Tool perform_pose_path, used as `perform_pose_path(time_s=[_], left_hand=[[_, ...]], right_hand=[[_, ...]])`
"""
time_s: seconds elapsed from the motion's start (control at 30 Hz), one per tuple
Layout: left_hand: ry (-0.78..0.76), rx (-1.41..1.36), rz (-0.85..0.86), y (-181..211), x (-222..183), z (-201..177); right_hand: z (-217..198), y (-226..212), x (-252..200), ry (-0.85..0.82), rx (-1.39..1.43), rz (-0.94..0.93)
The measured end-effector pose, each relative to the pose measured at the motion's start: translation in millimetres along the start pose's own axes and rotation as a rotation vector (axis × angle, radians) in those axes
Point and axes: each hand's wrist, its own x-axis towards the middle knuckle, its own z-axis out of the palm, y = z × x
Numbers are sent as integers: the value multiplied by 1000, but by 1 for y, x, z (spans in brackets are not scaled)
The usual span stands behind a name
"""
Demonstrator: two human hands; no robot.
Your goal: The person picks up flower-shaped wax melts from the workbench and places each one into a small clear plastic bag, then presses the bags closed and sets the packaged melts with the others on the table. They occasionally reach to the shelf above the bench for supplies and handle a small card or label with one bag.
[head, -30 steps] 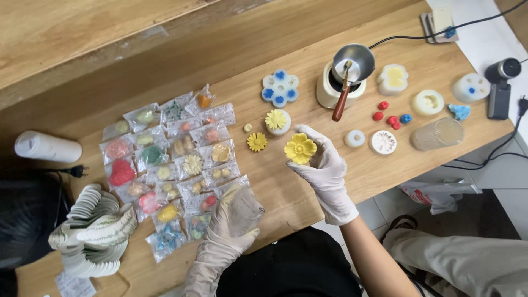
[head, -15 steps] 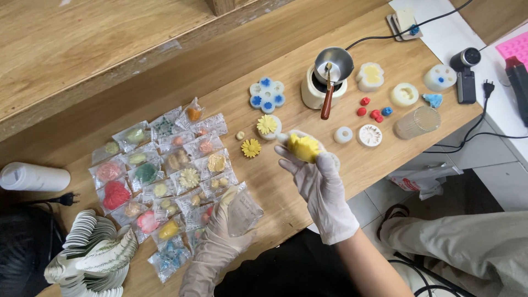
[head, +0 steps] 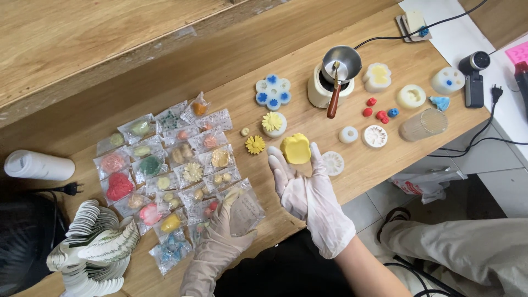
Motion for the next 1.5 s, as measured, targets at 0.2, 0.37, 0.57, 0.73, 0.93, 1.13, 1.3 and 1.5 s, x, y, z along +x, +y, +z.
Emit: perform_pose_path(time_s=[0.2,0.37,0.57,0.73,0.93,1.13,1.3,1.5], left_hand=[[-53,67,-6,6,1,4],[-19,29,97,0,8,10],[-90,82,-11,18,-1,4],[-113,68,-57,15,3,5],[-74,94,2,8,4,8],[-97,132,29,28,1,4],[-109,159,51,31,1,9],[-94,213,117,20,-2,14]], right_hand=[[5,-2,-2,52,-40,-74],[30,9,-8,-187,-241,-131],[34,-3,-25,-321,-777,-355],[15,-23,-24,-398,-884,-421],[21,-14,-15,-592,-789,-296],[24,-5,-6,-560,-636,-179],[22,5,-2,-445,-482,-197],[13,2,-1,-355,-445,-218]])
